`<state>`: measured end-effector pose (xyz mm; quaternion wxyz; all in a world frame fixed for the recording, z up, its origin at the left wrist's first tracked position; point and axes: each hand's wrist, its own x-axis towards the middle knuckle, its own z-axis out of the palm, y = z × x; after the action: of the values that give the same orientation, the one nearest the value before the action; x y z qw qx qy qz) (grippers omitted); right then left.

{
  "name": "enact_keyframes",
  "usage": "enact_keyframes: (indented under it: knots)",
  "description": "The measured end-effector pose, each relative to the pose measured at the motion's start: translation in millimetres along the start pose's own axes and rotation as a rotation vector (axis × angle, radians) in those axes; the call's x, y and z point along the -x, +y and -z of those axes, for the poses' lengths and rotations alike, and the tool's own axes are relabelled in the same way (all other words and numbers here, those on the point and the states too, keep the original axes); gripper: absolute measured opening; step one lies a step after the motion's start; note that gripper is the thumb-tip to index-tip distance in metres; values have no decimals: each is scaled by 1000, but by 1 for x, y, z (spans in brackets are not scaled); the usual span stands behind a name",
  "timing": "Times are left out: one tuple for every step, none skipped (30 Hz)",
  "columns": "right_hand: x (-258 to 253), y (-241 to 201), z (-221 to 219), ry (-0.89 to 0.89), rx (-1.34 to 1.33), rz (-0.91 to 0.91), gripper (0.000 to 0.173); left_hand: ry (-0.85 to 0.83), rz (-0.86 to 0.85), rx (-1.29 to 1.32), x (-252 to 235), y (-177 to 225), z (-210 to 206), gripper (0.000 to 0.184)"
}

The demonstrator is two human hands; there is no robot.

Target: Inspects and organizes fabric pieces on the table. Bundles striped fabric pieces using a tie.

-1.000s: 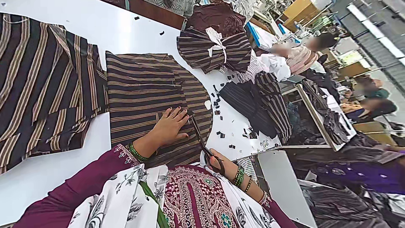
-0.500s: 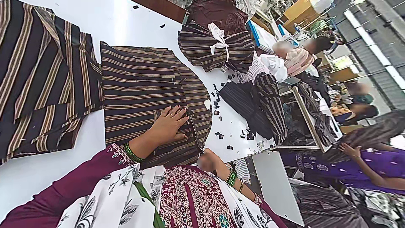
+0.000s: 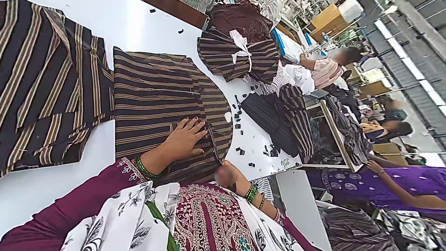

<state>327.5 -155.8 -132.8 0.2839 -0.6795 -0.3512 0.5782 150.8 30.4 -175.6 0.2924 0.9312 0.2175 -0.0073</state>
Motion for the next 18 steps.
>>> enact_keyframes:
  knots:
    - [0, 2, -1, 2, -5, 15, 36, -7, -1, 2, 0, 0, 1, 72]
    - [0, 2, -2, 3, -5, 22, 36, -9, -3, 2, 0, 1, 1, 72]
    - [-1, 2, -2, 0, -1, 26, 36, -7, -6, 5, 0, 1, 2, 72]
    - [-1, 1, -3, -1, 4, 25, 35, -13, -5, 8, 0, 1, 2, 73]
    - [-2, 1, -3, -1, 12, 24, 34, -16, -4, 12, 0, 1, 3, 73]
    - [-2, 1, -2, -1, 20, 26, 33, -11, -6, 15, 0, 1, 3, 73]
    - [-2, 1, -1, 1, 17, 28, 32, -9, -6, 16, 1, 1, 3, 73]
    - [-1, 1, -1, 6, 9, 29, 30, -6, -7, 22, 1, 1, 3, 72]
    - [-1, 1, 0, 0, -3, 30, 31, -10, -4, 25, 1, 1, 4, 72]
    - [0, 1, 2, -17, -11, 27, 34, -12, -1, 28, 1, 1, 4, 72]
    - [0, 1, 5, -43, -13, 18, 38, -14, 0, 31, 1, 2, 4, 72]
    - [1, 0, 8, -74, -6, 1, 41, -13, -2, 31, 2, 2, 4, 72]
    - [0, 0, 10, -98, 2, -23, 48, -13, -1, 28, 2, 2, 5, 72]
    - [-1, -1, 11, -117, 14, -45, 56, -9, 0, 26, 2, 2, 5, 72]
    - [-2, -3, 12, -121, 20, -60, 60, -6, -1, 26, 2, 2, 4, 72]
    - [-5, -4, 12, -115, 16, -68, 59, 2, -4, 27, 1, 2, 3, 71]
    - [-6, -6, 11, -101, 7, -78, 54, 9, -9, 29, 1, 2, 3, 71]
    - [-8, -9, 10, -86, -4, -86, 48, 13, -11, 30, 1, 2, 3, 70]
